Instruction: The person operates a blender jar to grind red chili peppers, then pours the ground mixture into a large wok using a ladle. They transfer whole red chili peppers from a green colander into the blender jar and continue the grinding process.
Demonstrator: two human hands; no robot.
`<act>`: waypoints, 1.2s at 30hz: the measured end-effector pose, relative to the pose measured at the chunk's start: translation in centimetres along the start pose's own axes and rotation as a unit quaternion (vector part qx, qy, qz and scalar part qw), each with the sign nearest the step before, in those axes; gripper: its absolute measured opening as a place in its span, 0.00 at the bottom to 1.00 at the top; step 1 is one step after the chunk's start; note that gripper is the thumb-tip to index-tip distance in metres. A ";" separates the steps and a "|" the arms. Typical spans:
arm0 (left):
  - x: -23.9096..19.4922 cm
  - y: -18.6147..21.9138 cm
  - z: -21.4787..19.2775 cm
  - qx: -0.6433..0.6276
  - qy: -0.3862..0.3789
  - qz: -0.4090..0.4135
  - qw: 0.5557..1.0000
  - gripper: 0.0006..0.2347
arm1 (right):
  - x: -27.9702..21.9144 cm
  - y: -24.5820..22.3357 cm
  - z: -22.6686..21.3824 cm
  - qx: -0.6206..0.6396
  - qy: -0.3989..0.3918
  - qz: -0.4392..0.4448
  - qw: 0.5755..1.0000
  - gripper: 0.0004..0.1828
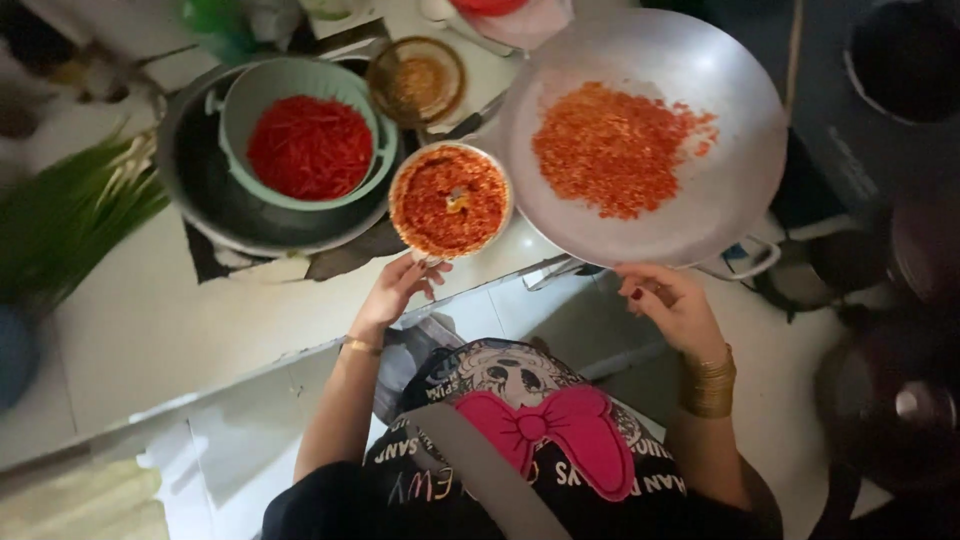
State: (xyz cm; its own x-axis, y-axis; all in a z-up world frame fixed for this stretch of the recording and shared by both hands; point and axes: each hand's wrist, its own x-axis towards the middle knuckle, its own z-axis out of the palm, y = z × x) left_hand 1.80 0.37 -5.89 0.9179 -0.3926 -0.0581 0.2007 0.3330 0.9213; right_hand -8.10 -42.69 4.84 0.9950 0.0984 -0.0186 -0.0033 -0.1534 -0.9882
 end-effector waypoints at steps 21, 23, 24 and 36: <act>-14.6 4.3 -2.7 -0.010 0.205 0.055 0.977 0.10 | 22.4 5.5 20.8 -0.339 0.074 -0.266 0.899 0.07; -16.6 4.2 -3.3 0.000 0.218 0.062 0.974 0.09 | 26.5 5.5 23.4 -0.395 0.046 -0.201 0.895 0.10; -17.4 4.2 -3.7 0.012 0.228 0.069 0.971 0.09 | 28.8 5.3 24.7 -0.448 0.022 -0.134 0.884 0.18; -20.0 1.3 -7.9 -0.006 0.220 0.090 0.971 0.11 | 34.4 15.3 26.2 -0.611 0.128 -0.042 0.780 0.23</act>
State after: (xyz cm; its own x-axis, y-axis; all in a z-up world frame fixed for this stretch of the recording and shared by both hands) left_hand -13.62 15.41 -6.56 0.9954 0.0756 -0.0583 0.0258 0.3741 0.9270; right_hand 23.41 -15.86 -14.88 0.9744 -0.0162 0.2242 0.0063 -0.9951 -0.0991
